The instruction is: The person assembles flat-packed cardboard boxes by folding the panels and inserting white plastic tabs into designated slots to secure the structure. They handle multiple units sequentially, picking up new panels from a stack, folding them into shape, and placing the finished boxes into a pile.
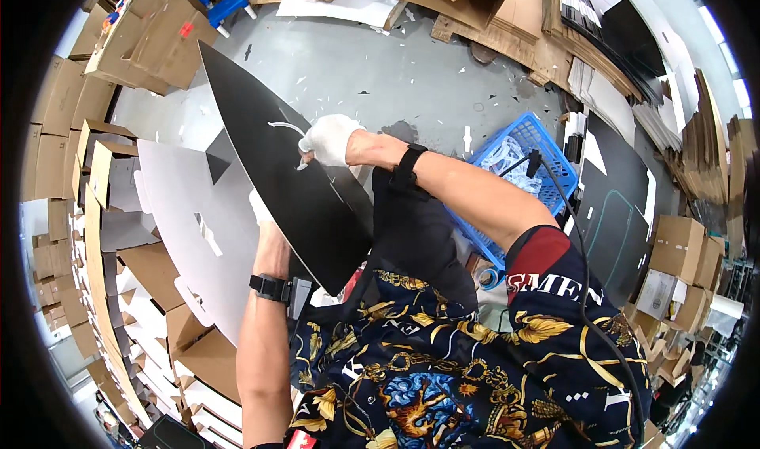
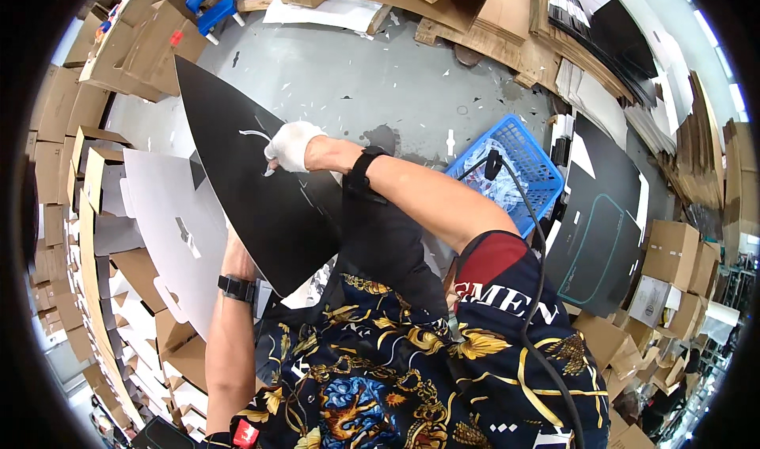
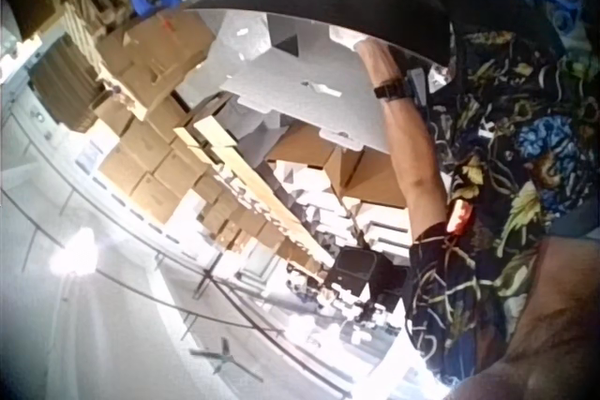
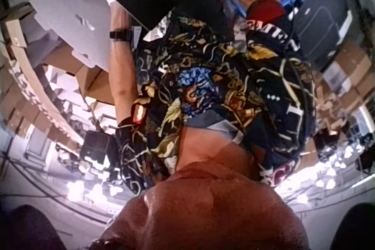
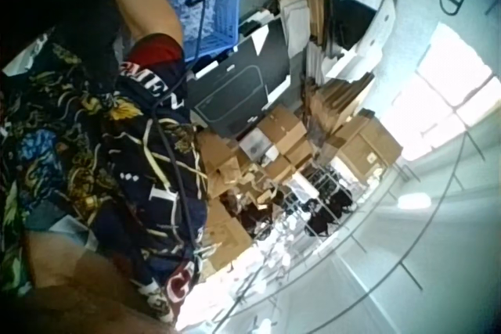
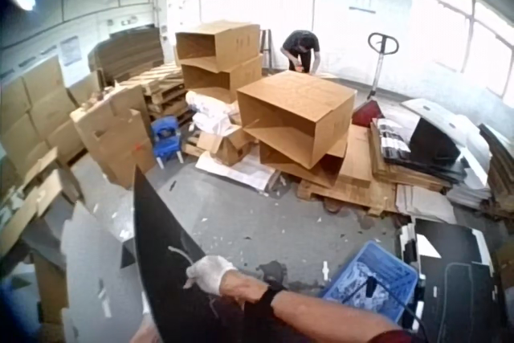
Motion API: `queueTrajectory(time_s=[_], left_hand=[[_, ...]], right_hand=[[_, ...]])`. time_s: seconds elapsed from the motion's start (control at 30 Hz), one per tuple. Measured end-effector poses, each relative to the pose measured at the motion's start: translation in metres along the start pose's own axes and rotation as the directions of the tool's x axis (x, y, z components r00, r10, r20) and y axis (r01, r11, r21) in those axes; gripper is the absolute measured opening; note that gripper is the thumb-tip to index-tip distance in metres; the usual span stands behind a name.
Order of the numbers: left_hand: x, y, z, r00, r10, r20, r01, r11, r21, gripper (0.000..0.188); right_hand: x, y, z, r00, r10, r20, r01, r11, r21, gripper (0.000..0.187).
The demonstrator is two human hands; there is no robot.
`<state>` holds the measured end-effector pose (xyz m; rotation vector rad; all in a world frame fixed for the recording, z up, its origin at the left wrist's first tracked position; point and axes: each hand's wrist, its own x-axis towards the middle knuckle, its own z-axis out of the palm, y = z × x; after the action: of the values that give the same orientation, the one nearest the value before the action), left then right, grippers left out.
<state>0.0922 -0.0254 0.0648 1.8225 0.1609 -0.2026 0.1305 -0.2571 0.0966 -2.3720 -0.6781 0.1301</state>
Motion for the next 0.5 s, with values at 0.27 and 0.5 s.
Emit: queueTrajectory(time_s=[0.27,0.5], left_hand=[[-0.015,0.046,0.029,0.961,-0.270,-0.051,0.219,0.866,-0.450,0.012],[-0.012,0.032,0.021,0.966,-0.197,-0.168,0.134,0.935,-0.328,0.010]], right_hand=[[-0.009,0.012,0.000,0.996,0.087,-0.005,-0.086,0.986,0.141,0.016],[-0.011,0.003,-0.005,0.994,0.110,-0.010,-0.108,0.989,0.102,0.013]])
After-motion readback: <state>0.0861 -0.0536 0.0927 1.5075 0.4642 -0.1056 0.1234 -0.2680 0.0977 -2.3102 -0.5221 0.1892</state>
